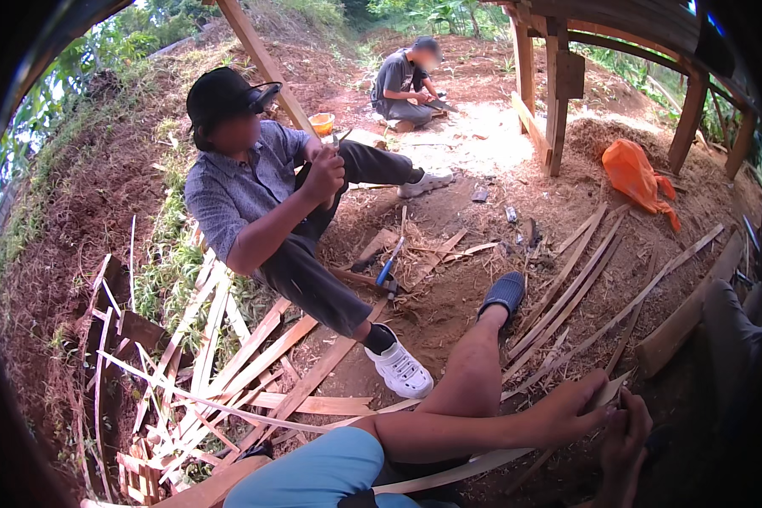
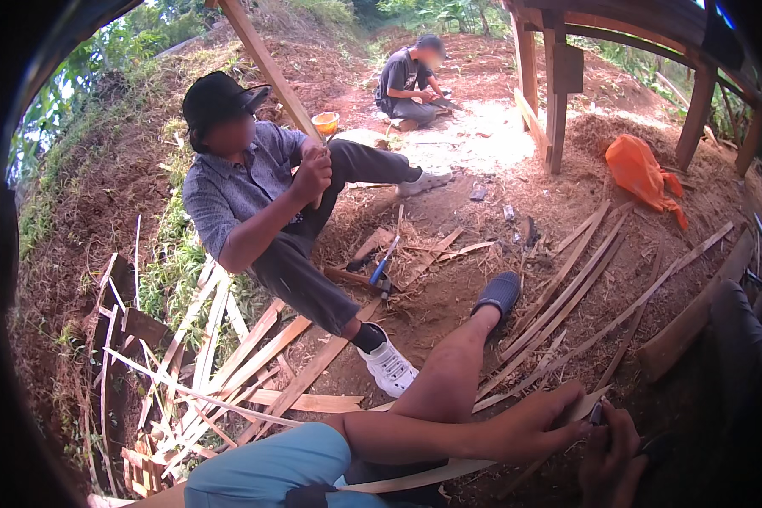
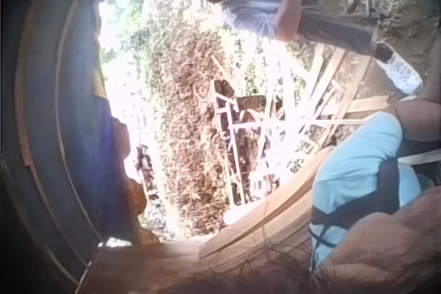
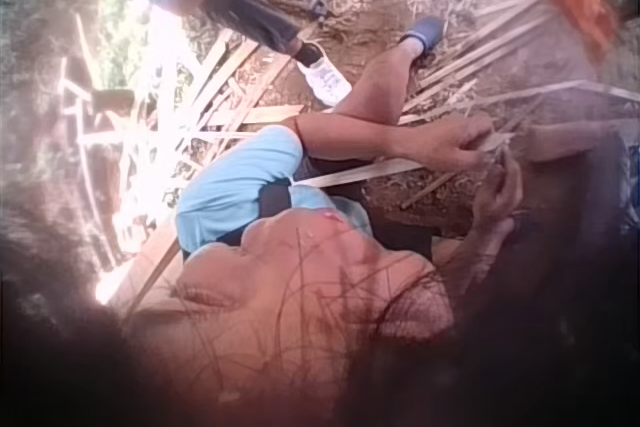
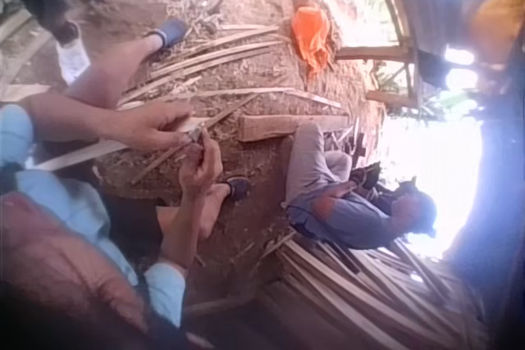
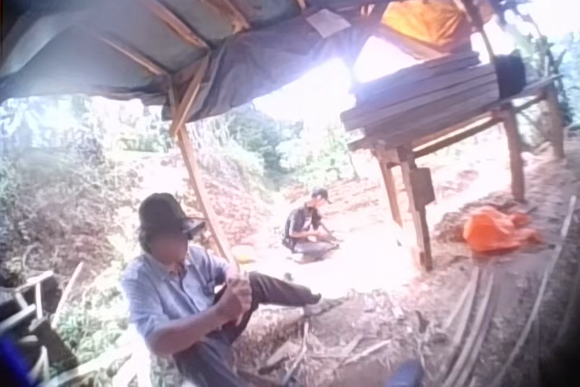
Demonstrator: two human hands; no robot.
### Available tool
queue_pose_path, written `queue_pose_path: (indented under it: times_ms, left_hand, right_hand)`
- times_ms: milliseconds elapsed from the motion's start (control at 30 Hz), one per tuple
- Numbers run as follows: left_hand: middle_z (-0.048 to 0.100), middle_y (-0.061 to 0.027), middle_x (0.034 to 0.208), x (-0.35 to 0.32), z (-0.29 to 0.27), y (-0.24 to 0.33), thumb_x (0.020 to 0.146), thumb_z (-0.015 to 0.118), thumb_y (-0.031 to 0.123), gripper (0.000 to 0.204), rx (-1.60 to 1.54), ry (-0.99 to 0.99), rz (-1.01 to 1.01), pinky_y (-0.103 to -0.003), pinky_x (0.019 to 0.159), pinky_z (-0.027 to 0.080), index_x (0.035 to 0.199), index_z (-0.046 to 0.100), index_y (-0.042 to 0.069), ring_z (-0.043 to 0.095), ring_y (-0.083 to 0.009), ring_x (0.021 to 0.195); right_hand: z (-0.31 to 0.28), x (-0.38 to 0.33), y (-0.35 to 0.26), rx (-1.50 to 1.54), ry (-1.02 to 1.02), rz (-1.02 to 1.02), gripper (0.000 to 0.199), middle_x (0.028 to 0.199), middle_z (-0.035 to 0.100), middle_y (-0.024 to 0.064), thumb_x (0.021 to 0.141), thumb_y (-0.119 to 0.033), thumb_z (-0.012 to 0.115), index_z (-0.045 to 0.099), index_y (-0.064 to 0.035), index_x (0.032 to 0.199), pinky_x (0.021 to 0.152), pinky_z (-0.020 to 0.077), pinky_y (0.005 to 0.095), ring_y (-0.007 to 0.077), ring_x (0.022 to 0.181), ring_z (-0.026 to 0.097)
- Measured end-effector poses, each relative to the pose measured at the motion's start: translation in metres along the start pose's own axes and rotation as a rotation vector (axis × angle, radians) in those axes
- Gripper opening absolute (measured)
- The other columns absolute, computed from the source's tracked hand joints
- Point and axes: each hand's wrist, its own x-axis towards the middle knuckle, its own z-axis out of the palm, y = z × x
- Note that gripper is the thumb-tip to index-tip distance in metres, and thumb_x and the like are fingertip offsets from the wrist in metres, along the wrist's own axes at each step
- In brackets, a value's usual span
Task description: The person sits on the ground and uses a curved blade to shave thin strips from a long piece of wood. They hold the wood with one hand and pull the blade along its length to remove shavings. Other people are visible in the background performing similar tasks.
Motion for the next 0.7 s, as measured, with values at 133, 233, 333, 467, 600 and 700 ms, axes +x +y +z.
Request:
queue_pose_path:
  times_ms: [133, 233, 333, 467, 600, 700]
  left_hand:
    - [0.047, -0.0075, 0.065, -0.001, -0.001, -0.003, 0.090, 0.057, 0.026, 0.028, 0.027, 0.007, 0.026, -0.030, 0.052, 0.035, 0.097, 0.042, 0.003, 0.044, -0.0124, 0.058]
    - [0.047, -0.0080, 0.065, -0.001, -0.001, 0.000, 0.090, 0.057, 0.025, 0.028, 0.021, -0.011, 0.003, -0.030, 0.052, 0.035, 0.098, 0.043, 0.003, 0.044, -0.0125, 0.058]
    - [0.047, -0.0082, 0.066, 0.000, 0.002, 0.000, 0.090, 0.056, 0.025, 0.027, 0.016, -0.018, 0.003, -0.030, 0.052, 0.035, 0.098, 0.043, 0.003, 0.044, -0.0128, 0.057]
    - [0.049, -0.0091, 0.066, 0.001, 0.006, 0.000, 0.090, 0.056, 0.022, 0.026, 0.032, 0.000, 0.015, -0.030, 0.052, 0.036, 0.099, 0.043, 0.003, 0.047, -0.0141, 0.057]
    - [0.051, -0.0105, 0.068, -0.004, 0.005, -0.006, 0.089, 0.057, 0.020, 0.025, 0.006, -0.027, -0.014, -0.031, 0.055, 0.038, 0.100, 0.042, 0.003, 0.051, -0.0164, 0.060]
    - [0.052, -0.0119, 0.070, -0.008, 0.003, -0.005, 0.089, 0.057, 0.019, 0.025, 0.011, -0.029, -0.029, -0.032, 0.057, 0.039, 0.101, 0.042, 0.004, 0.053, -0.0185, 0.063]
  right_hand:
    - [0.006, 0.007, -0.020, -0.028, 0.074, -0.085, 0.027, 0.084, 0.054, 0.0082, 0.091, -0.014, 0.049, 0.055, 0.0055, 0.109, 0.067, 0.0429, 0.0295, 0.0176, 0.075, 0.053]
    - [0.001, 0.011, -0.028, -0.028, 0.031, -0.096, 0.026, 0.082, 0.054, 0.0093, 0.089, -0.012, 0.048, 0.055, 0.0058, 0.106, 0.066, 0.0428, 0.0302, 0.0180, 0.074, 0.053]
    - [-0.002, 0.012, -0.030, -0.030, 0.032, -0.097, 0.025, 0.081, 0.053, 0.0100, 0.089, -0.012, 0.048, 0.055, 0.0055, 0.105, 0.065, 0.0421, 0.0305, 0.0184, 0.073, 0.053]
    - [-0.005, 0.013, -0.034, -0.070, 0.034, -0.113, 0.025, 0.079, 0.052, 0.0105, 0.089, -0.013, 0.048, 0.056, 0.0045, 0.104, 0.062, 0.0409, 0.0324, 0.0206, 0.070, 0.052]
    - [-0.003, 0.013, -0.038, -0.128, 0.026, -0.205, 0.026, 0.078, 0.053, 0.0112, 0.088, -0.015, 0.050, 0.056, 0.0037, 0.106, 0.060, 0.0406, 0.0346, 0.0235, 0.069, 0.052]
    - [-0.002, 0.011, -0.039, -0.189, 0.049, -0.236, 0.028, 0.079, 0.054, 0.0116, 0.087, -0.016, 0.053, 0.057, 0.0026, 0.107, 0.060, 0.0410, 0.0345, 0.0239, 0.069, 0.053]
